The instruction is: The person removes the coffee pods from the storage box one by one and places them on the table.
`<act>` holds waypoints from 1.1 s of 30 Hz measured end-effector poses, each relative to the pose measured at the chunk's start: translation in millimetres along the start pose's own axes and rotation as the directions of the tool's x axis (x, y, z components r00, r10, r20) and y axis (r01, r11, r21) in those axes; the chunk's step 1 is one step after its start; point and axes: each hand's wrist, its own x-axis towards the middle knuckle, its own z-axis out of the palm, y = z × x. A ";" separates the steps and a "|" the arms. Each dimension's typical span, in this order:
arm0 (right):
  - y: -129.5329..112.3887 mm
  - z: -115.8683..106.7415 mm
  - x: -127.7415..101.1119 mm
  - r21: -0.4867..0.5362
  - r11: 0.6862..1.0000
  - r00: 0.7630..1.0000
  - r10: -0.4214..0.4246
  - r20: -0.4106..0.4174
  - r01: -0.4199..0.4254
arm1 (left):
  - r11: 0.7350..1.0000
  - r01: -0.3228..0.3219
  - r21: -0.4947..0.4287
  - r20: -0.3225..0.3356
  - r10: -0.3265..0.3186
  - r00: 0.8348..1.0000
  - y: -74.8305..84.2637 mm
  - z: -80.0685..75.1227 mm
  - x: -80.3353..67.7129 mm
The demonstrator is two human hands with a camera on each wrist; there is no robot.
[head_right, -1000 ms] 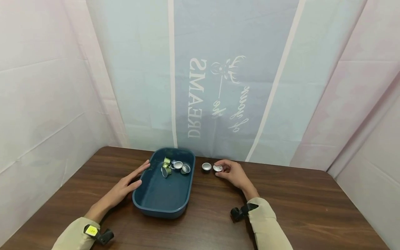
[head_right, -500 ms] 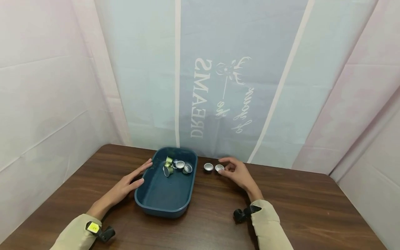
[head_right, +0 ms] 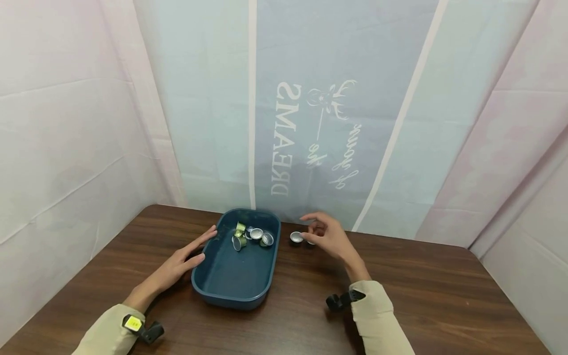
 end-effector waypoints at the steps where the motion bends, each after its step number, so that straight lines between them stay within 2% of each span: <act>1: -2.3 2.3 2.1 0.005 1.000 1.000 -0.017 0.009 0.017 | 1.000 0.002 -0.001 0.000 -0.002 1.000 -0.6 0.4 0.0; 8: -18.6 14.8 13.3 -0.006 0.996 0.994 -0.091 0.066 0.092 | 1.000 -0.010 -0.001 -0.002 0.010 1.000 4.0 1.7 0.3; 16: -41.4 31.9 35.8 -0.114 0.976 0.970 -0.161 0.185 0.184 | 1.000 -0.014 -0.011 0.002 0.014 1.000 38.6 -4.2 1.0; 23: -10.8 58.0 54.0 -0.111 0.972 0.948 -0.172 0.269 0.207 | 1.000 0.002 -0.015 0.002 -0.002 1.000 41.8 -4.4 1.4; 29: -11.8 77.9 62.3 -0.144 0.955 0.911 -0.191 0.366 0.258 | 1.000 0.009 -0.019 0.006 -0.009 1.000 42.0 -4.4 1.5; 33: -16.3 87.4 67.5 -0.196 0.944 0.890 -0.161 0.427 0.265 | 0.999 0.015 -0.029 0.007 -0.015 1.000 42.3 -4.5 1.2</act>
